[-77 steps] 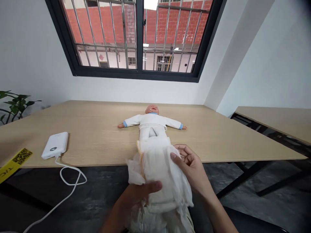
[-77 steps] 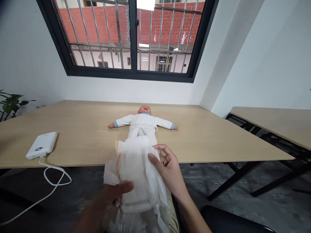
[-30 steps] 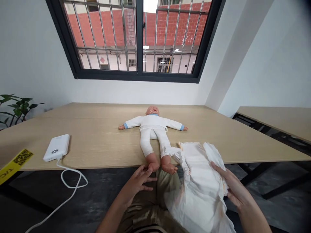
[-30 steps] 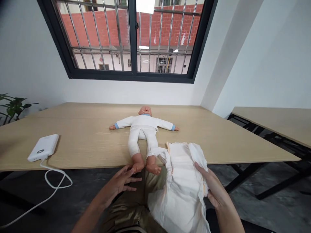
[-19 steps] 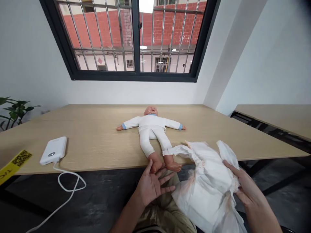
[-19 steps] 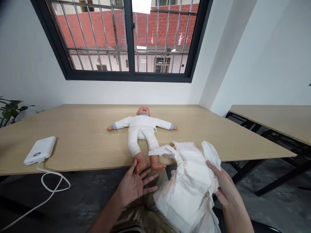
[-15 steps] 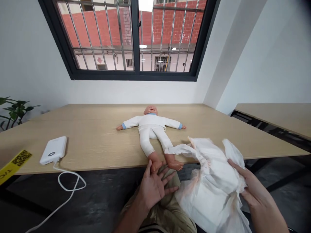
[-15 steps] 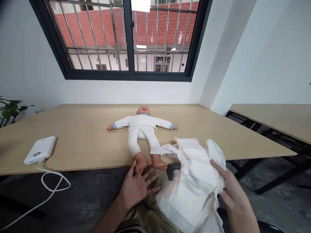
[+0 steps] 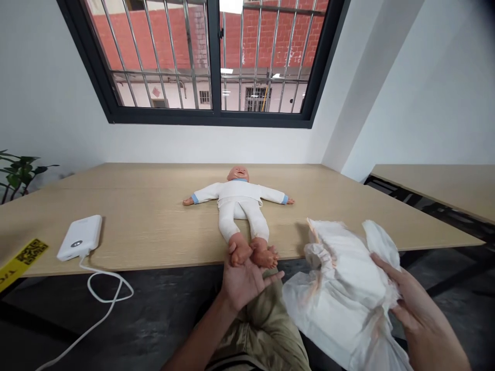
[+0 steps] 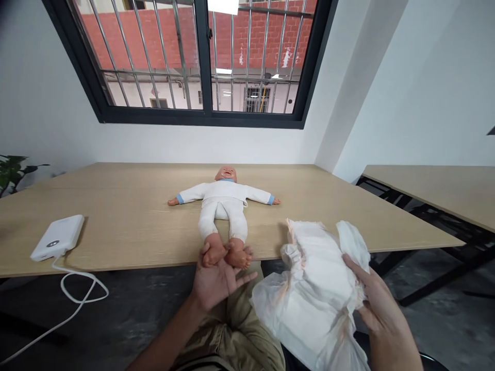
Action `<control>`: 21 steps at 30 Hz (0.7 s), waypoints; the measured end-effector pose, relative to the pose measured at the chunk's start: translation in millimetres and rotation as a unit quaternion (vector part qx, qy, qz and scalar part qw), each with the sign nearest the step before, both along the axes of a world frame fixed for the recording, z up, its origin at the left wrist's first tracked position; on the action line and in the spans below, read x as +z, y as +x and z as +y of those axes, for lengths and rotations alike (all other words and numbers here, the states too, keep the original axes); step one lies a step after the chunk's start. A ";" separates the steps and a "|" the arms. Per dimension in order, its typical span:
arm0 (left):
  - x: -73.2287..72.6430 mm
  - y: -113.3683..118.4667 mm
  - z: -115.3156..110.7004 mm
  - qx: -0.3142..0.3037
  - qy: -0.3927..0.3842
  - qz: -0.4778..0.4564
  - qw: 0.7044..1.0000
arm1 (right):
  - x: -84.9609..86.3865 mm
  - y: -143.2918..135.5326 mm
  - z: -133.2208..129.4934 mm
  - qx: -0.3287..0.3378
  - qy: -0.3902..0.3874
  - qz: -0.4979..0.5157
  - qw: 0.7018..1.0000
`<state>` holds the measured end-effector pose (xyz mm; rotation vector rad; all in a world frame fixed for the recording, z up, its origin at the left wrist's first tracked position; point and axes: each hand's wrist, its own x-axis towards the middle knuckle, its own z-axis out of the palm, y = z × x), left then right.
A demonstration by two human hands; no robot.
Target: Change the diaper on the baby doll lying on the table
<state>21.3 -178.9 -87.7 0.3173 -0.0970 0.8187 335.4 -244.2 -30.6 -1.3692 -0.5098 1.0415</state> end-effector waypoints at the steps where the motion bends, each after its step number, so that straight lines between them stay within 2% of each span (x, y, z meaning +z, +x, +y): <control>1: 7.3 -4.9 4.8 0.006 0.006 0.013 1.000 | 0.0 -5.2 2.0 0.009 -0.006 0.022 1.000; 6: 39.4 -28.8 30.0 0.039 0.018 0.070 0.997 | -2.0 -37.6 10.2 0.067 -0.013 0.055 0.996; 11: 63.0 -42.2 49.8 0.032 0.022 0.057 0.998 | -12.8 -64.3 26.0 0.149 -0.008 0.115 0.982; 14: 82.6 -45.8 62.8 0.049 -0.004 0.072 0.996 | -18.3 -80.3 40.6 0.175 -0.014 0.138 0.975; 17: 105.2 -45.7 78.0 0.047 -0.030 0.142 0.988 | -21.2 -100.9 59.4 0.200 -0.005 0.141 0.970; 21: 132.4 -37.6 94.8 0.034 -0.018 0.190 0.981 | -22.7 -135.3 92.5 0.279 0.003 0.119 0.953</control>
